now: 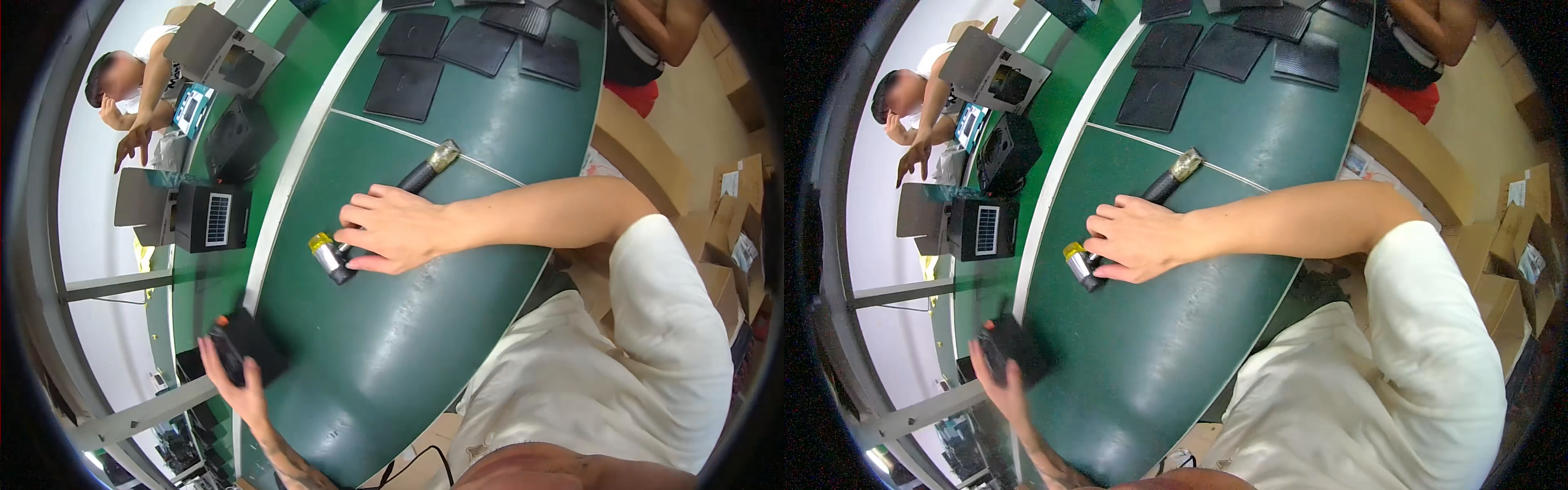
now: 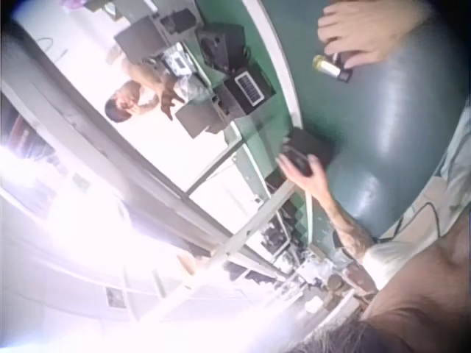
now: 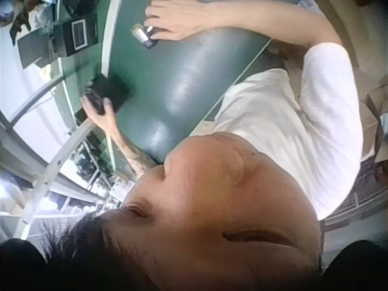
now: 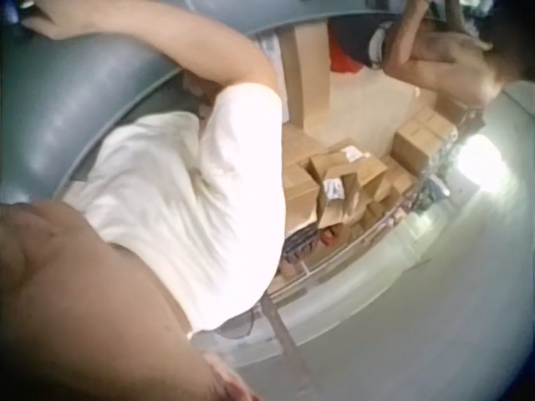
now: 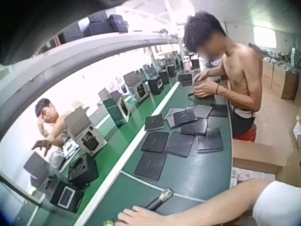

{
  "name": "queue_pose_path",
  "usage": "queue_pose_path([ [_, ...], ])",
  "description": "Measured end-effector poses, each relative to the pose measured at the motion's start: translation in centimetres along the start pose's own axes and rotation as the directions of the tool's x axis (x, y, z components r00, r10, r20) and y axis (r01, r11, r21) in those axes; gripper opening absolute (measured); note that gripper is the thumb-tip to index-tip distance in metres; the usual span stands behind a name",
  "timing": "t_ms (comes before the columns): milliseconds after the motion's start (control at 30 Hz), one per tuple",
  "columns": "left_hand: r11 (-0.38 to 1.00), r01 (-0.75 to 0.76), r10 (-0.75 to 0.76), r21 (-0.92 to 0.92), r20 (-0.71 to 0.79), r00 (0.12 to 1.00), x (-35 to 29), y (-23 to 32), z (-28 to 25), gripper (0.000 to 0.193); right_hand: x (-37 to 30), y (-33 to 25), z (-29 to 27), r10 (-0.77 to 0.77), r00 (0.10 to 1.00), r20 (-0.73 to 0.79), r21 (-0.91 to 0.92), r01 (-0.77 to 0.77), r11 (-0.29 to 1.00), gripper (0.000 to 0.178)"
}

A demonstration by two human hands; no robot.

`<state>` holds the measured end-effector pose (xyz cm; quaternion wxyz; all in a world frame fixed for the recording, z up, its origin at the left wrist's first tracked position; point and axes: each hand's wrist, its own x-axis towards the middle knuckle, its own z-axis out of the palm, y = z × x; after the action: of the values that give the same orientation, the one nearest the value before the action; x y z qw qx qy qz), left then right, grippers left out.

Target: The person repeatedly assembles small black speaker units by hand, aligning textured grilles with speaker bodies and tapping them into place with a rubber mallet. The person handles multiple units one at a time, inspecting edges and seams before setting each finished unit aside on the green workbench.

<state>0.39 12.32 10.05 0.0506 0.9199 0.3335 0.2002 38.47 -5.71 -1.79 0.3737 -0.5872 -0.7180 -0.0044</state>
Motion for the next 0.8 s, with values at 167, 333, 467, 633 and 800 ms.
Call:
queue_pose_path([
  [167, 0.967, -0.209, 0.177, 0.146, 0.203, 0.963, -7.2, 10.4, 1.4, 0.071, 1.1, 3.0, -4.6, -0.035, 0.988, 0.148, 0.206, 0.003, 0.979, 0.032],
  [333, 0.990, -0.057, 0.023, 0.132, 0.247, 0.969, -10.8, 16.5, 1.6, 0.067, 5.7, 8.9, -13.9, 0.050, 0.803, 0.594, -0.437, 0.269, 0.858, 0.075],
  [467, 0.995, -0.020, -0.015, 0.096, 0.351, 0.936, -11.1, 18.2, 0.7, 0.060, 8.1, 12.6, -14.2, 0.411, 0.467, 0.783, -0.572, 0.282, 0.770, 0.118],
  [633, 0.995, -0.036, 0.054, -0.093, 0.197, 0.979, -12.5, 14.3, 2.1, 0.057, 7.6, 13.8, -13.7, 0.294, 0.474, 0.830, -0.454, 0.266, 0.850, 0.125],
  [800, 0.907, -0.057, 0.016, -0.417, -0.102, 0.995, -14.0, 11.3, 5.0, 0.052, 6.5, 8.7, -13.4, 0.309, 0.611, 0.729, -0.348, -0.058, 0.936, 0.108],
])
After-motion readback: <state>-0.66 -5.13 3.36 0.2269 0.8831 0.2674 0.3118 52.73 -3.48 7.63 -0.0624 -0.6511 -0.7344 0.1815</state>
